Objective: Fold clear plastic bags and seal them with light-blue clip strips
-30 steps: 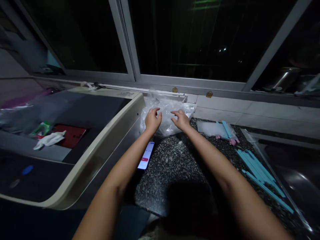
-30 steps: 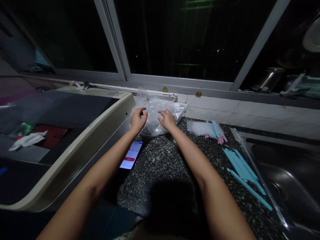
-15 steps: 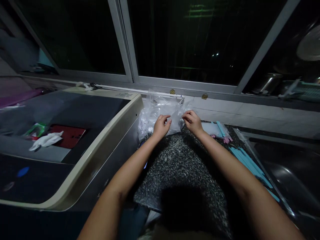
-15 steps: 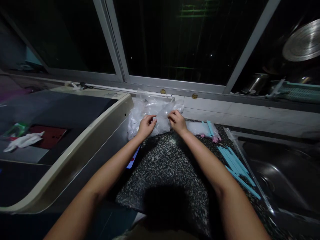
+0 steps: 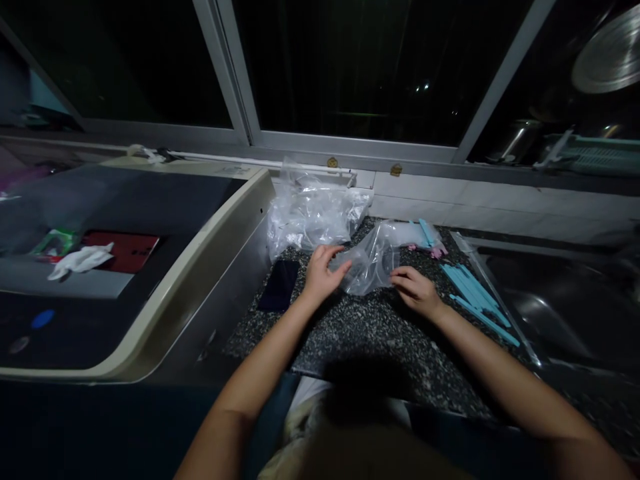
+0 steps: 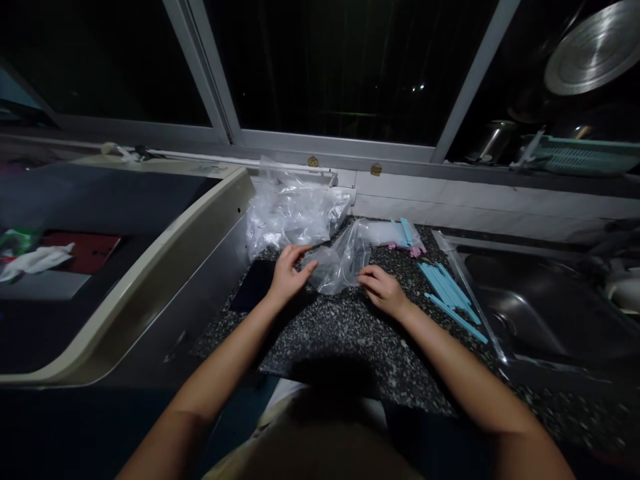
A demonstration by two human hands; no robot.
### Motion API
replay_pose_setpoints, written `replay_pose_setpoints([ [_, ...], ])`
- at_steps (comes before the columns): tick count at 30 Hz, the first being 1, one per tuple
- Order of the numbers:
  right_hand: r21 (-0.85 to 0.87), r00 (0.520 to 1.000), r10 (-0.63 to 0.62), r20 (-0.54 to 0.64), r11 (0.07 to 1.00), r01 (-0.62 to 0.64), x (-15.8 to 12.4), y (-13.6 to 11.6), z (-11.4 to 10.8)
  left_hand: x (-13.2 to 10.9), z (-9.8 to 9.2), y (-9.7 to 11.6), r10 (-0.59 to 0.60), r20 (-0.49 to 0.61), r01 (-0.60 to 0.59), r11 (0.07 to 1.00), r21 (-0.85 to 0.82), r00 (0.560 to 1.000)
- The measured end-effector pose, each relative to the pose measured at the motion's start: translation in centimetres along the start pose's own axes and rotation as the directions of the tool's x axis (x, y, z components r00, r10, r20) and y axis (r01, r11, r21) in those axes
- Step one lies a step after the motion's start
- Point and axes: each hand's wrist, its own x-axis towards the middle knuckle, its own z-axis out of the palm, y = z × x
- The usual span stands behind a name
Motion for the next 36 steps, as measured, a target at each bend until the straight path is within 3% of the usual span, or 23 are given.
replay_pose_setpoints([
  [5, 0.014, 0.997, 0.025, 0.073, 1.000, -0.026, -2.5, 0.0, 0.9, -2.1, 1.7, 0.4, -0.024, 0.119, 0.023, 1.000, 0.010, 0.993],
  [9, -0.016, 0.998, 0.043, 0.048, 0.999, -0.043, -3.0, -0.1, 1.5, -2.7, 1.0, -0.1, -0.054, 0.184, 0.015, 0.978, 0.206, 0.981],
  [11, -0.016, 0.998, 0.032, 0.048, 0.999, -0.031, -2.9, -0.2, 1.9, -2.8, -0.1, -1.1, -0.135, 0.183, 0.060, 0.929, 0.365, 0.974],
  [13, -0.005, 0.998, 0.026, 0.060, 1.000, -0.025, -2.7, -0.3, 2.4, -2.9, -1.2, -2.5, -0.293, 0.135, 0.187, 0.840, 0.509, 0.947],
  [15, 0.003, 0.997, 0.037, 0.065, 0.999, -0.037, -2.5, -0.4, 2.8, -3.1, -1.8, -3.9, -0.442, 0.119, 0.297, 0.755, 0.585, 0.889],
  [17, 0.011, 0.997, 0.044, 0.064, 0.999, -0.045, -2.3, -0.5, 3.1, -3.3, -1.9, -4.9, -0.483, 0.136, 0.316, 0.734, 0.602, 0.865],
  [20, 0.028, 0.997, 0.048, 0.064, 0.998, -0.050, -2.1, -0.5, 3.4, -3.4, -1.5, -5.2, -0.381, 0.123, 0.270, 0.814, 0.515, 0.916],
  [23, 0.048, 0.996, 0.053, 0.068, 0.997, -0.056, -2.2, -0.6, 3.5, -3.4, -1.1, -4.1, -0.157, 0.120, 0.118, 0.952, 0.281, 0.980],
  [27, 0.058, 0.997, 0.036, 0.068, 0.998, -0.040, -2.4, -0.9, 3.7, -3.6, -0.3, -2.3, 0.073, 0.153, -0.074, 0.997, -0.002, 0.986],
  [36, 0.076, 0.992, 0.043, 0.120, 0.996, -0.052, -2.5, -1.1, 3.7, -4.7, 1.0, -2.0, 0.064, 0.135, -0.063, 0.998, -0.013, 0.989],
])
